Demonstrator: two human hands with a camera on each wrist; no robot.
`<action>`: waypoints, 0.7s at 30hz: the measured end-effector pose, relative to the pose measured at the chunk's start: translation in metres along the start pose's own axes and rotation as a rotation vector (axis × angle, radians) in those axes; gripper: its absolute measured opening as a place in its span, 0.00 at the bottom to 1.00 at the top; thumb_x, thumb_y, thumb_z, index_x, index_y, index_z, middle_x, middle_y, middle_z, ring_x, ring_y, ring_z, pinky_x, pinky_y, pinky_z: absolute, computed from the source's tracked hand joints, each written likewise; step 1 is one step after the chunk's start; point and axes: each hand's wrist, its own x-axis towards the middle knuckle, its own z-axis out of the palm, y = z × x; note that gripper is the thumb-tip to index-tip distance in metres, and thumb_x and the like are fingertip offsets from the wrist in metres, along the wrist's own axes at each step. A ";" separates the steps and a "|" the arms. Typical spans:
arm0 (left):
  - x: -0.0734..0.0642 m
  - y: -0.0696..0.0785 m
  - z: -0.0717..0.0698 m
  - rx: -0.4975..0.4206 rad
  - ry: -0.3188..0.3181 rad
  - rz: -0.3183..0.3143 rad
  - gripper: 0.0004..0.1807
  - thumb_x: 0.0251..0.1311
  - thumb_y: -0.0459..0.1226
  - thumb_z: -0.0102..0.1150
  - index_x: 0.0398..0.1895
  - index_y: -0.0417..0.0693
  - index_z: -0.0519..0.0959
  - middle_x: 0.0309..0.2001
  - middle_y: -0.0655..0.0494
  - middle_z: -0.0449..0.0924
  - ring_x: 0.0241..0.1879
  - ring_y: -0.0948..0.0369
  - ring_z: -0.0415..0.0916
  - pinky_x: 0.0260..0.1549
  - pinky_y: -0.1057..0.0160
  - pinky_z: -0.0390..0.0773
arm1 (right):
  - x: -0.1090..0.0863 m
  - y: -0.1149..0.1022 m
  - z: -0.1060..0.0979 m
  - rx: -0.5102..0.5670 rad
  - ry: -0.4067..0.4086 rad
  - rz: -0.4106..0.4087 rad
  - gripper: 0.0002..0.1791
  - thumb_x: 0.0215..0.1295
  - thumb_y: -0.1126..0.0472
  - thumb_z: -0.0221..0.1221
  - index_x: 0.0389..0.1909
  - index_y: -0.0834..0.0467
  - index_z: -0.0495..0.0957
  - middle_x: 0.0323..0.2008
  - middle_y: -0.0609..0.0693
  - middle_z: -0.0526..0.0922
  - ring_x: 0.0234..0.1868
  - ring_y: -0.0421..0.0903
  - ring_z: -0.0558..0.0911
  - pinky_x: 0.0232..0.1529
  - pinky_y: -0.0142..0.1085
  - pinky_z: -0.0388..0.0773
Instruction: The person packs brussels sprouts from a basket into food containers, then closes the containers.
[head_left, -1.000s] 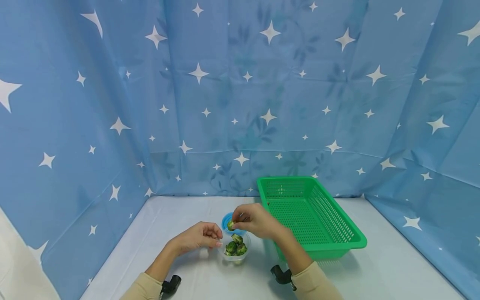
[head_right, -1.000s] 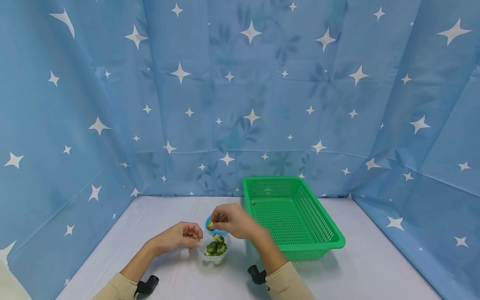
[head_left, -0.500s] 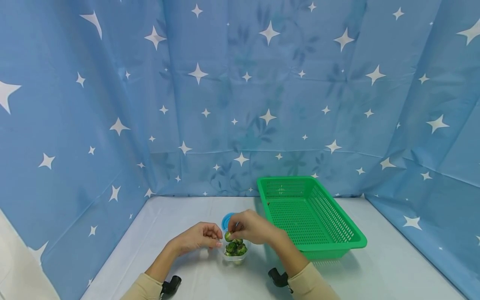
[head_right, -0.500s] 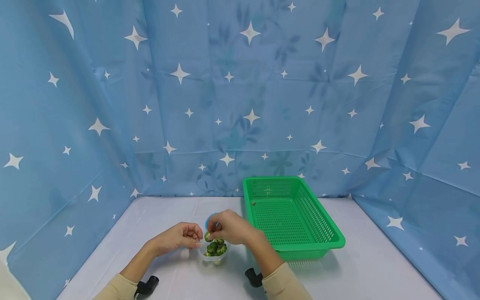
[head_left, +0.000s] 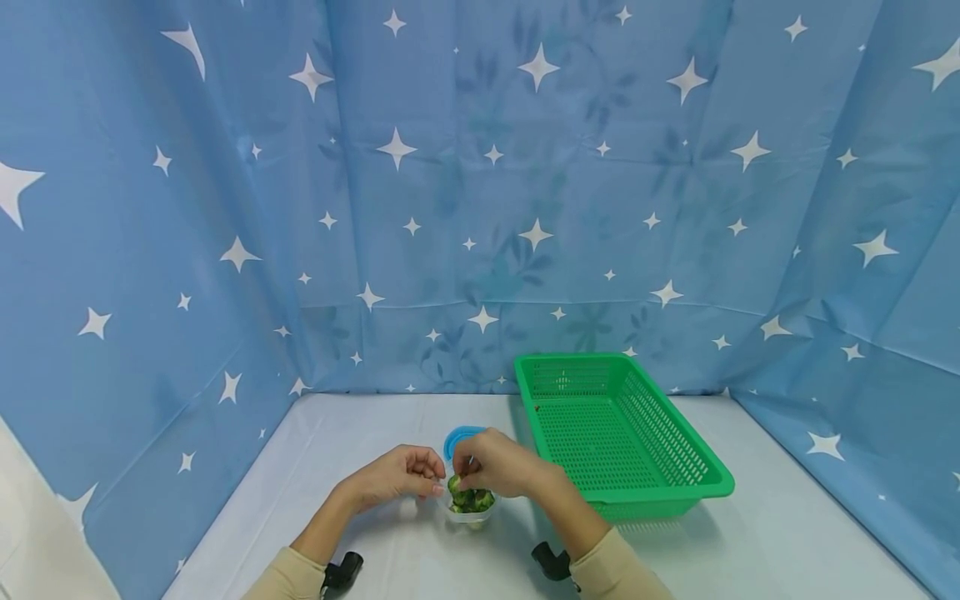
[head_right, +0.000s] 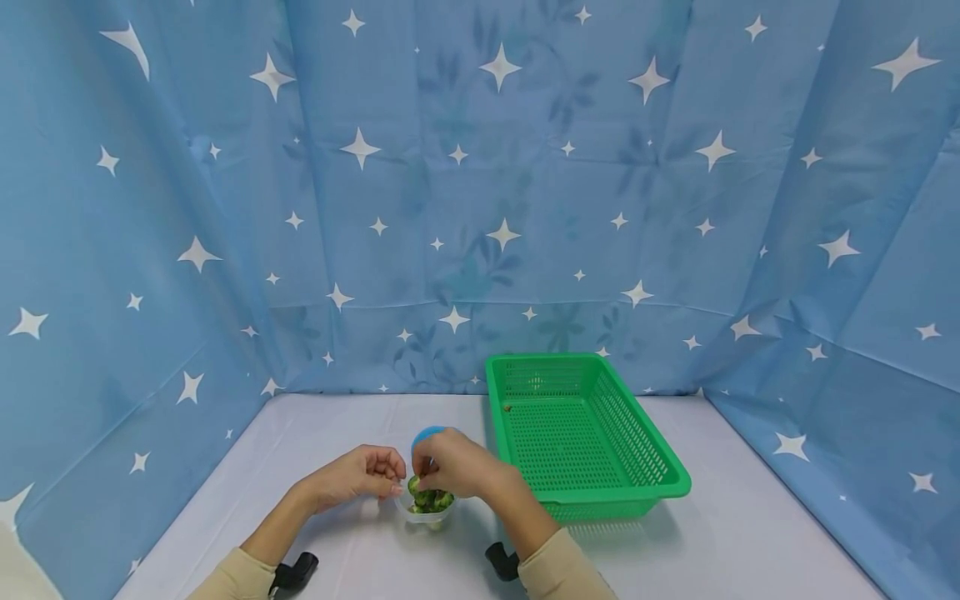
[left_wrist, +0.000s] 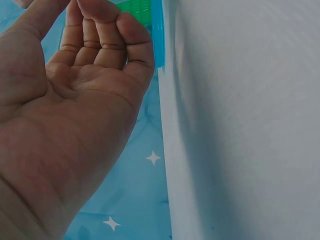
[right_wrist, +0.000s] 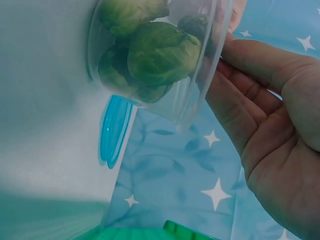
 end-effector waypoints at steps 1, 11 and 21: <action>0.000 0.000 0.000 0.001 0.000 0.001 0.16 0.66 0.37 0.70 0.50 0.37 0.79 0.37 0.57 0.83 0.35 0.62 0.78 0.37 0.61 0.80 | 0.000 0.000 0.001 -0.008 -0.002 0.005 0.06 0.63 0.65 0.72 0.34 0.54 0.84 0.33 0.41 0.84 0.34 0.29 0.84 0.37 0.24 0.81; 0.001 -0.001 0.000 0.000 -0.001 0.007 0.16 0.66 0.36 0.70 0.50 0.36 0.79 0.36 0.56 0.83 0.34 0.62 0.77 0.36 0.62 0.80 | 0.001 -0.003 0.005 -0.054 -0.019 0.015 0.07 0.63 0.65 0.73 0.32 0.53 0.83 0.31 0.39 0.83 0.34 0.29 0.82 0.36 0.23 0.80; 0.001 -0.002 -0.001 0.003 -0.006 0.007 0.17 0.67 0.36 0.69 0.52 0.33 0.78 0.36 0.55 0.83 0.35 0.61 0.78 0.36 0.62 0.80 | 0.003 -0.002 0.010 -0.087 -0.036 0.026 0.07 0.63 0.63 0.73 0.32 0.51 0.83 0.31 0.37 0.83 0.32 0.28 0.80 0.35 0.23 0.79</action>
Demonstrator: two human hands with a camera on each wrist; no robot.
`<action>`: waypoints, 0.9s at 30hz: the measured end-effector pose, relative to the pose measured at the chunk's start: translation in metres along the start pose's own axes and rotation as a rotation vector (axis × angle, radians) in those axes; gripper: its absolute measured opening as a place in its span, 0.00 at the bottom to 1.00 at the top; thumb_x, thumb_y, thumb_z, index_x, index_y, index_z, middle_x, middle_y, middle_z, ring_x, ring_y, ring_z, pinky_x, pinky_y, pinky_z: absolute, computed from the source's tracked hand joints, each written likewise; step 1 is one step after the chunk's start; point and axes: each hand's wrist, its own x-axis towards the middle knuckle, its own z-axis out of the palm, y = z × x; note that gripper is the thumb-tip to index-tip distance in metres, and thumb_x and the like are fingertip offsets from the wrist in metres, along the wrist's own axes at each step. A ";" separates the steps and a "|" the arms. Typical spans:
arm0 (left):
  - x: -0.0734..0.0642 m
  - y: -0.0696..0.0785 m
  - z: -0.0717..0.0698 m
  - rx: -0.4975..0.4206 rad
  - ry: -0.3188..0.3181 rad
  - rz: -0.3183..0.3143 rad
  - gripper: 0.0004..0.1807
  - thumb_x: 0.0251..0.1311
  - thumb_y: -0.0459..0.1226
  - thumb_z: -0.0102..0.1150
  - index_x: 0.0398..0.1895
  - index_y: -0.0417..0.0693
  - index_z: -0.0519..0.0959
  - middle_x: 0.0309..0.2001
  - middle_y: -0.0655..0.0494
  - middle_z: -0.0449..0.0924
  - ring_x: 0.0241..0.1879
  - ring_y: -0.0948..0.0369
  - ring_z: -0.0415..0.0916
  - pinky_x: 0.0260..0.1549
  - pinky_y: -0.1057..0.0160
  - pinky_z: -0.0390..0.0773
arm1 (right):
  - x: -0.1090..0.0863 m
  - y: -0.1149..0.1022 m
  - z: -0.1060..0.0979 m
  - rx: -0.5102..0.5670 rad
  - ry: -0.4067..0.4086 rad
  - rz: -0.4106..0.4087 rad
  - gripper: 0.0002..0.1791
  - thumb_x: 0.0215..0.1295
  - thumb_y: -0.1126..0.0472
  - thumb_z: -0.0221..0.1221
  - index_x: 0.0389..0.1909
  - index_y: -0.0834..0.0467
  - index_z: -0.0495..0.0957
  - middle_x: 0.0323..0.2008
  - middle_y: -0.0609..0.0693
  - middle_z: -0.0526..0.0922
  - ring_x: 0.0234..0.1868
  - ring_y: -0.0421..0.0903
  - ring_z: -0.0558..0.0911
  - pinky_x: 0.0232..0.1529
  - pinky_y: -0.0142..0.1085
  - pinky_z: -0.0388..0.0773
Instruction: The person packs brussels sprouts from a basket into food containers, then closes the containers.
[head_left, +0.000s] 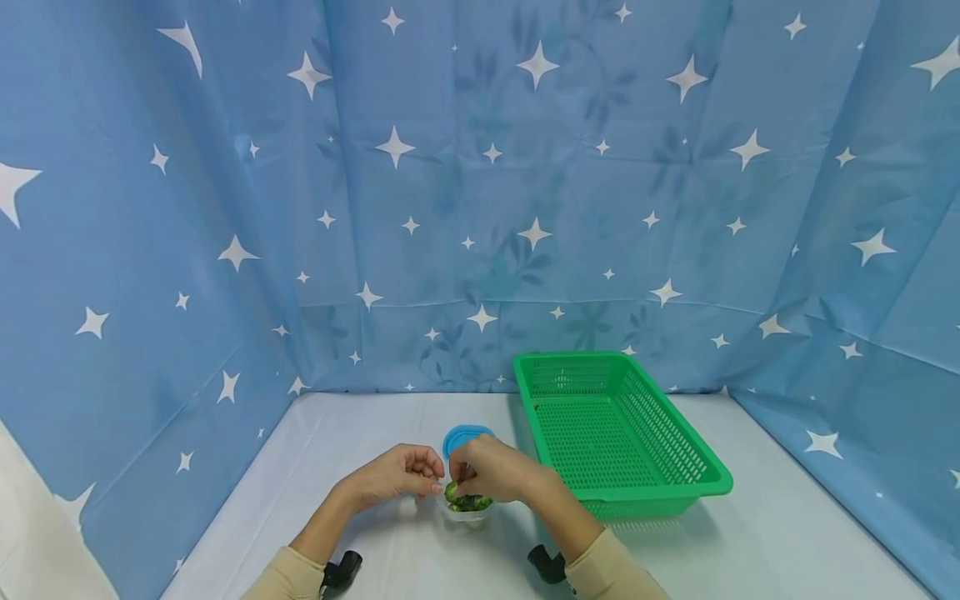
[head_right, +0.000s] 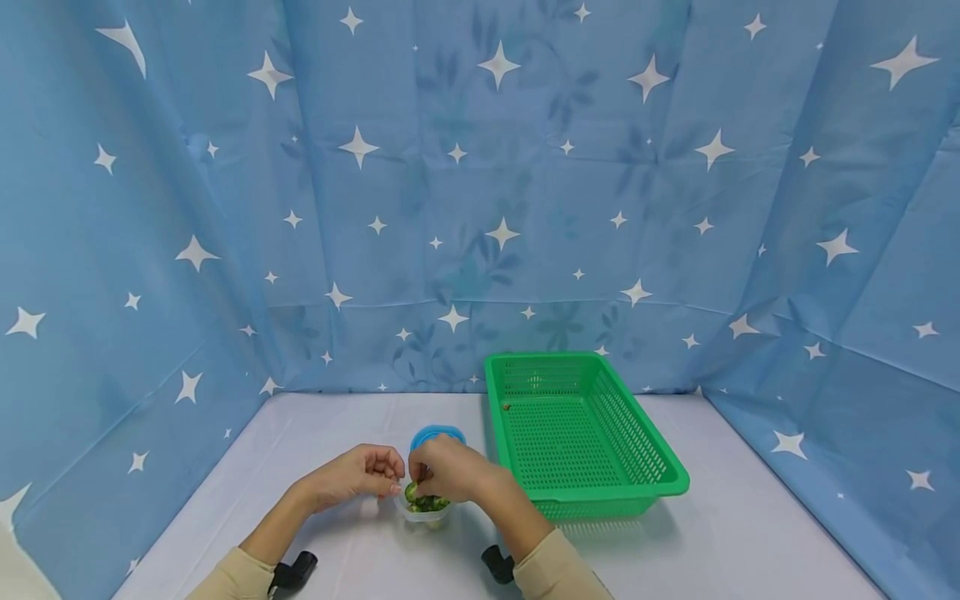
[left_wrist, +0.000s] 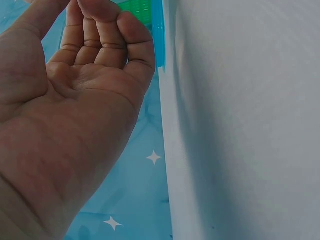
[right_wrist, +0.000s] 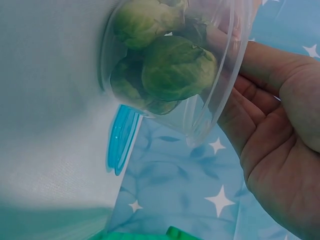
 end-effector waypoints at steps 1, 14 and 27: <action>0.000 0.000 0.000 0.000 -0.001 0.000 0.18 0.67 0.36 0.69 0.52 0.33 0.78 0.36 0.56 0.83 0.35 0.61 0.78 0.36 0.62 0.80 | 0.000 0.000 0.000 0.000 -0.001 -0.002 0.07 0.63 0.64 0.73 0.32 0.52 0.83 0.31 0.37 0.83 0.32 0.28 0.80 0.35 0.23 0.79; -0.001 0.000 0.001 -0.007 -0.001 -0.001 0.20 0.66 0.36 0.70 0.52 0.30 0.77 0.36 0.56 0.83 0.35 0.62 0.77 0.36 0.62 0.80 | 0.002 0.003 0.004 -0.019 -0.003 -0.006 0.06 0.64 0.62 0.72 0.33 0.51 0.84 0.31 0.37 0.84 0.32 0.28 0.80 0.35 0.23 0.79; 0.000 0.000 0.001 0.004 0.002 0.003 0.22 0.66 0.37 0.71 0.53 0.29 0.76 0.35 0.57 0.82 0.35 0.63 0.77 0.36 0.62 0.80 | 0.002 0.001 0.003 -0.035 -0.005 0.003 0.05 0.65 0.63 0.71 0.34 0.52 0.85 0.31 0.37 0.84 0.33 0.28 0.81 0.36 0.22 0.79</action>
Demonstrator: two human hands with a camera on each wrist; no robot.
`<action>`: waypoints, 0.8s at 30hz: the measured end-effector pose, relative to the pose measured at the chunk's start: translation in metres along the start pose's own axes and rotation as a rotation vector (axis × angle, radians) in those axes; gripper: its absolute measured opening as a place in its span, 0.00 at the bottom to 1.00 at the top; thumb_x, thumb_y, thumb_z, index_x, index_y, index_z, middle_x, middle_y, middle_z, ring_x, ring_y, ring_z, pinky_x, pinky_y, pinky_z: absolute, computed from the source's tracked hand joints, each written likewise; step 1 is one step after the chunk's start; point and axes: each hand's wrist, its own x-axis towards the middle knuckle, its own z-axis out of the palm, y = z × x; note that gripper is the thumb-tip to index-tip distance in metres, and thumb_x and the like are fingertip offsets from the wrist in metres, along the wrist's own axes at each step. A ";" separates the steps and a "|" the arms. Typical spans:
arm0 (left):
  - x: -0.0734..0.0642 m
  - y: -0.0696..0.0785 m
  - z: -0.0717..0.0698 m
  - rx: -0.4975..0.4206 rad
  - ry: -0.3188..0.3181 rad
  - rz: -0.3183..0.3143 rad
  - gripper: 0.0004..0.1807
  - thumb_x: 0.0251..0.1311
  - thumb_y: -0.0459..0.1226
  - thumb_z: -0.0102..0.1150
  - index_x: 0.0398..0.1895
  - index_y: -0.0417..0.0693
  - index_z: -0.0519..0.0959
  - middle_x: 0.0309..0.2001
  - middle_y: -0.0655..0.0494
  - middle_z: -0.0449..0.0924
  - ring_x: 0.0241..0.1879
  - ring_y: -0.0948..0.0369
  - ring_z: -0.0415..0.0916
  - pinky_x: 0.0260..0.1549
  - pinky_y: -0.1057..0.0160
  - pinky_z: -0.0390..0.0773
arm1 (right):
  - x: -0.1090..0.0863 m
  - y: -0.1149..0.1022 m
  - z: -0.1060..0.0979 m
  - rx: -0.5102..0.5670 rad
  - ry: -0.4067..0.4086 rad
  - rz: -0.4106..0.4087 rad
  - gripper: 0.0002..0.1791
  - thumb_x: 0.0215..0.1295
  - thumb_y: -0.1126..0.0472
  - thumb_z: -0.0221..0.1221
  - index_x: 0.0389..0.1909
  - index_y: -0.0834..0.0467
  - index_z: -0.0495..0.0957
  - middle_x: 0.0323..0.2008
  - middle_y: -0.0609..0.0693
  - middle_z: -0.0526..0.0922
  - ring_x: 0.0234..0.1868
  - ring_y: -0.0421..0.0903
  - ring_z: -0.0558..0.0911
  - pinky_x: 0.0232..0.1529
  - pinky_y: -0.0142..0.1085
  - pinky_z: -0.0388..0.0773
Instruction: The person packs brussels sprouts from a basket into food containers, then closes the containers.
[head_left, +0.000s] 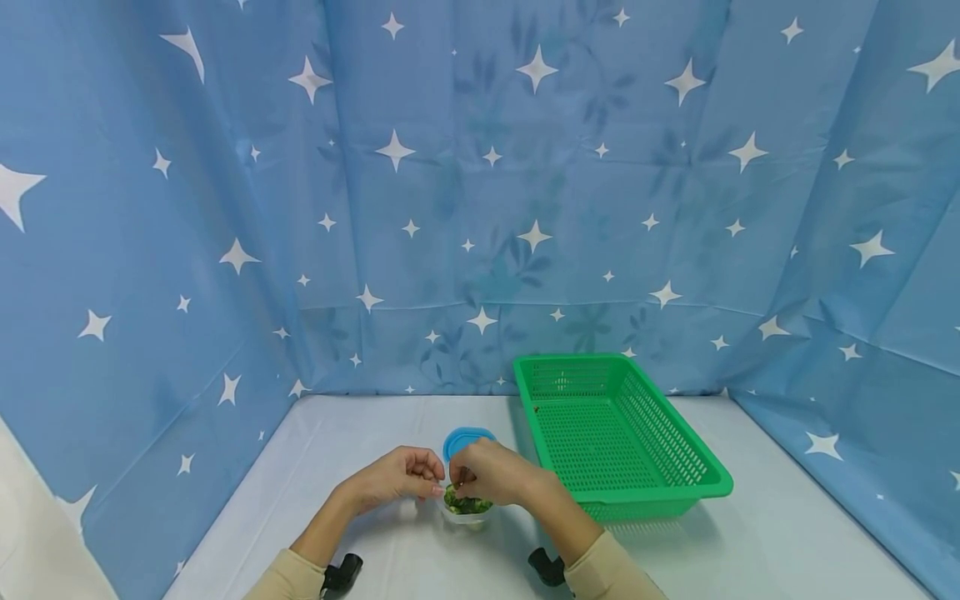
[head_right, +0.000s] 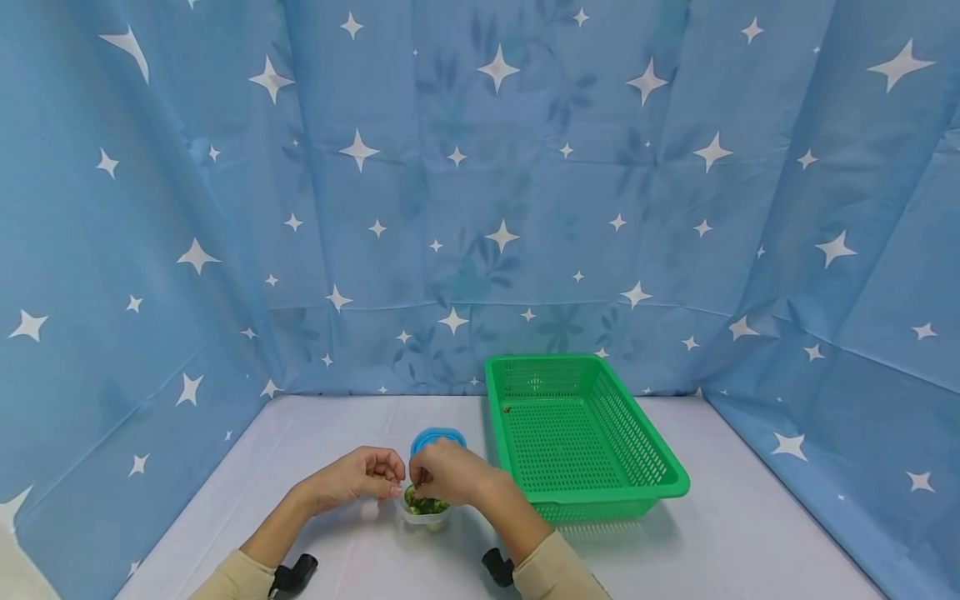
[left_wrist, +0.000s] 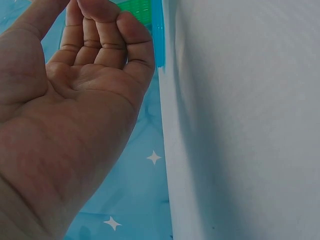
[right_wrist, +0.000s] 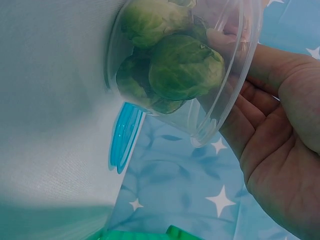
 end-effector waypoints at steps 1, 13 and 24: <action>0.000 0.000 0.000 0.000 -0.001 0.001 0.22 0.66 0.37 0.71 0.53 0.29 0.76 0.36 0.57 0.82 0.35 0.63 0.77 0.36 0.62 0.80 | 0.000 0.000 0.000 -0.001 0.001 -0.001 0.04 0.65 0.63 0.71 0.34 0.52 0.85 0.31 0.37 0.84 0.33 0.28 0.81 0.36 0.22 0.79; -0.001 0.001 0.000 0.002 -0.012 -0.005 0.17 0.66 0.38 0.70 0.51 0.37 0.79 0.36 0.58 0.83 0.35 0.62 0.78 0.36 0.63 0.80 | 0.000 0.000 -0.001 -0.058 0.082 -0.016 0.02 0.65 0.66 0.71 0.35 0.56 0.87 0.34 0.44 0.88 0.34 0.30 0.82 0.36 0.23 0.79; -0.001 0.002 0.001 0.008 -0.003 0.001 0.17 0.66 0.37 0.70 0.51 0.35 0.78 0.36 0.57 0.82 0.35 0.60 0.78 0.36 0.61 0.80 | 0.006 -0.002 0.000 0.208 0.691 -0.046 0.02 0.68 0.70 0.66 0.37 0.61 0.85 0.35 0.51 0.88 0.34 0.41 0.88 0.36 0.28 0.84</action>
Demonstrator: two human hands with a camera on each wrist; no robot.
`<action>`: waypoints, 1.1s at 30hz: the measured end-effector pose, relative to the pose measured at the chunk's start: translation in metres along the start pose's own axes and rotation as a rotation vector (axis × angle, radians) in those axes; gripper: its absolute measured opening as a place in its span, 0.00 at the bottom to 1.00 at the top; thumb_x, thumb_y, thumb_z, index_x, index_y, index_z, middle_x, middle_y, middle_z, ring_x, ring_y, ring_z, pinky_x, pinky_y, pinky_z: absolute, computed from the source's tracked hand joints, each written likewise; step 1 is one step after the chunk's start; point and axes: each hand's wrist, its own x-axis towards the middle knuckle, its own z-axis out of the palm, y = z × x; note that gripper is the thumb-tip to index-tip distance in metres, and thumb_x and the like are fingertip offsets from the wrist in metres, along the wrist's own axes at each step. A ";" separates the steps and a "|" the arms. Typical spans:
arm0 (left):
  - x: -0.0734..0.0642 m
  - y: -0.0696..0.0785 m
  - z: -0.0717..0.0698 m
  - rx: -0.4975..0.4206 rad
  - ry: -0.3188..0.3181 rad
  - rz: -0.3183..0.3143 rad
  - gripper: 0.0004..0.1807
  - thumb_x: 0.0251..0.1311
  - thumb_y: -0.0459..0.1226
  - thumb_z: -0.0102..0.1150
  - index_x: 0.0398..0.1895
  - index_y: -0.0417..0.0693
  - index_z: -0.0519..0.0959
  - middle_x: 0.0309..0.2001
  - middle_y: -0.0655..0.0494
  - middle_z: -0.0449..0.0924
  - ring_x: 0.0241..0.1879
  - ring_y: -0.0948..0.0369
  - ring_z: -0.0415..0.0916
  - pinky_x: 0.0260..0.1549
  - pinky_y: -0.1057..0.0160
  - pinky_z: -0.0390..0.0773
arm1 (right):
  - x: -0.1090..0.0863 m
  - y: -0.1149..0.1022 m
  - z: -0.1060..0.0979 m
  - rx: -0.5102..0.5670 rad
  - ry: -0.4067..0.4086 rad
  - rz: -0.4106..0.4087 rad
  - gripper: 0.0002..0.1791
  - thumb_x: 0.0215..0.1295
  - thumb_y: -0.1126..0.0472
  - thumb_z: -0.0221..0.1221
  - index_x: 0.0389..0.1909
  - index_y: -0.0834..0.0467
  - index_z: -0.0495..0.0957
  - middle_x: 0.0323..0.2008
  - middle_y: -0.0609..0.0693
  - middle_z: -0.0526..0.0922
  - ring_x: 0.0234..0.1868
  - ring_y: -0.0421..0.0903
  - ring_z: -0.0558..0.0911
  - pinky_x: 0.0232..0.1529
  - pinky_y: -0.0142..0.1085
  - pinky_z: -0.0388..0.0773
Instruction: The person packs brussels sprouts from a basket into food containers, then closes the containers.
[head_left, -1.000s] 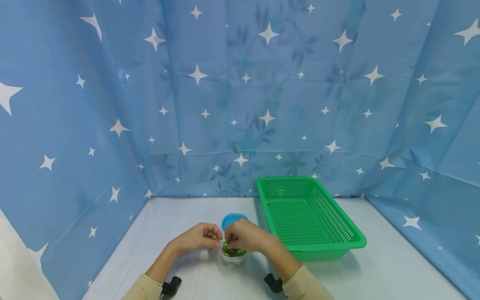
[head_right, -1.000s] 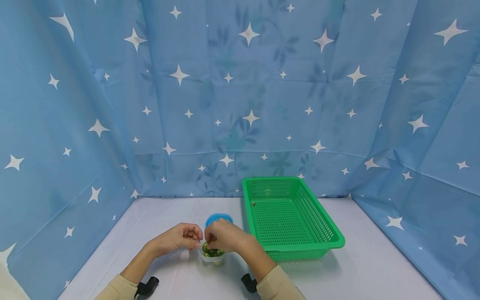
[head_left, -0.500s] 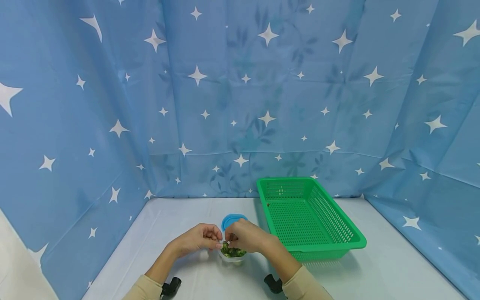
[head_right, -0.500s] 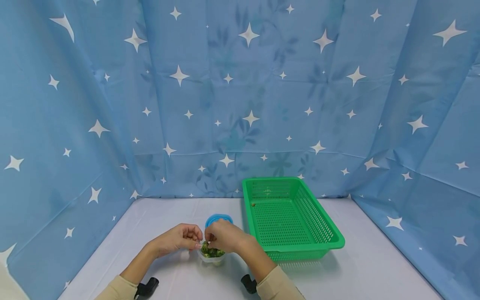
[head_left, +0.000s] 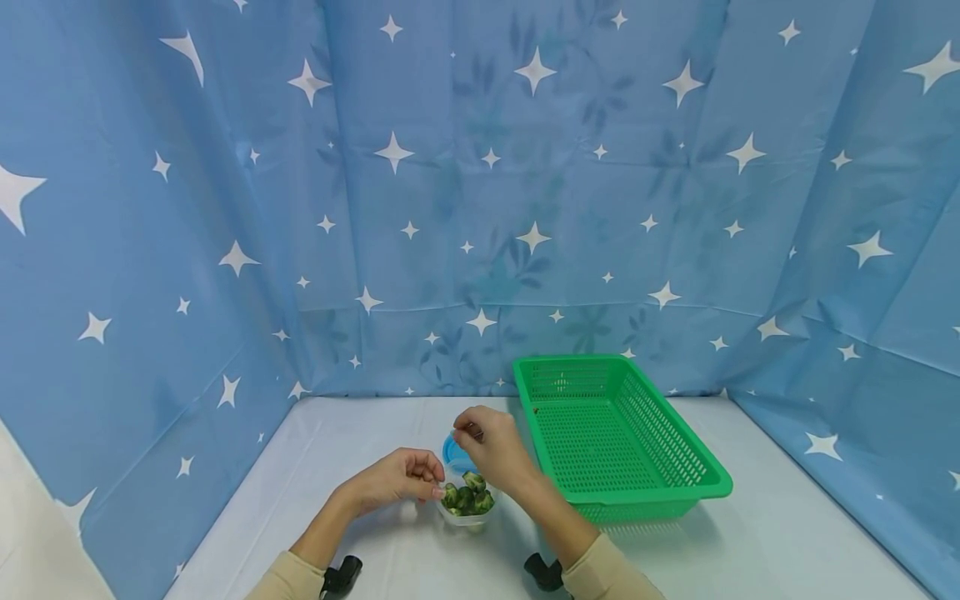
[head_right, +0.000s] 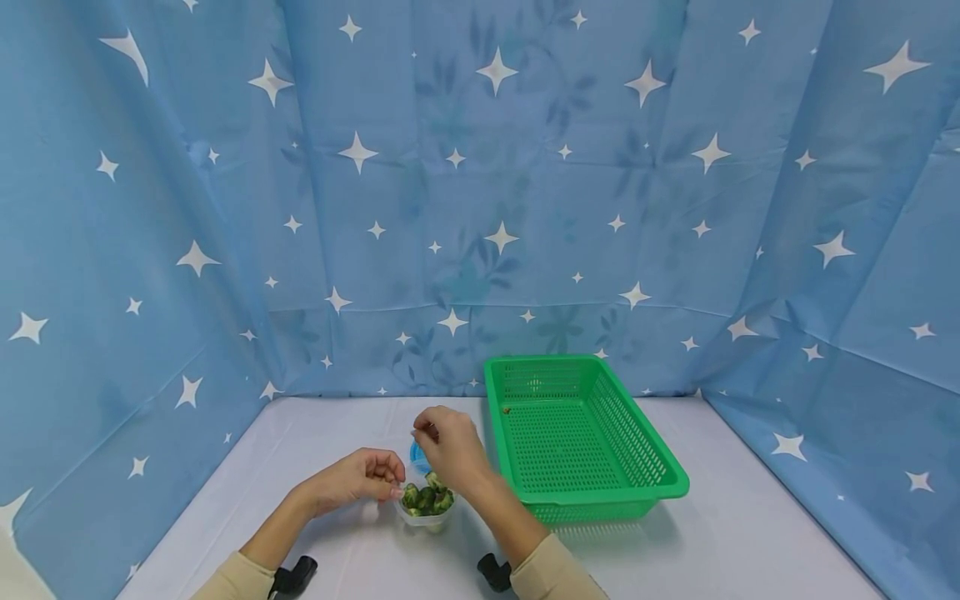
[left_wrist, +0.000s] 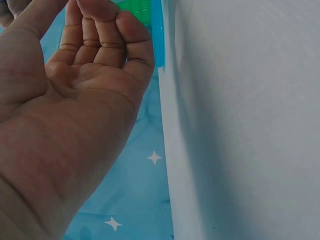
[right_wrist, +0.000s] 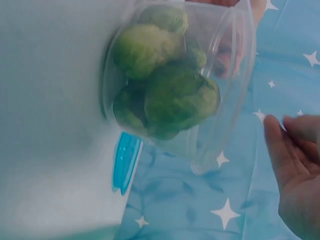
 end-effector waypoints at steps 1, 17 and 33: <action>0.000 0.000 0.000 0.002 0.001 0.000 0.17 0.66 0.37 0.70 0.50 0.35 0.78 0.36 0.57 0.82 0.35 0.60 0.78 0.36 0.61 0.80 | 0.000 0.000 0.001 0.031 0.039 0.005 0.03 0.68 0.71 0.66 0.38 0.61 0.85 0.35 0.51 0.89 0.34 0.42 0.88 0.36 0.29 0.84; 0.000 0.000 -0.002 0.014 -0.005 0.011 0.15 0.67 0.38 0.70 0.47 0.37 0.77 0.33 0.58 0.81 0.32 0.60 0.76 0.35 0.60 0.79 | -0.008 0.023 0.022 0.163 0.163 0.219 0.06 0.70 0.71 0.63 0.44 0.61 0.84 0.44 0.58 0.88 0.46 0.54 0.86 0.47 0.38 0.84; 0.005 0.006 -0.003 0.166 0.268 -0.008 0.29 0.76 0.55 0.56 0.66 0.44 0.71 0.55 0.40 0.79 0.48 0.49 0.79 0.46 0.51 0.80 | -0.018 0.050 0.030 0.362 0.116 0.557 0.20 0.73 0.53 0.64 0.61 0.56 0.80 0.66 0.58 0.75 0.68 0.64 0.69 0.63 0.59 0.71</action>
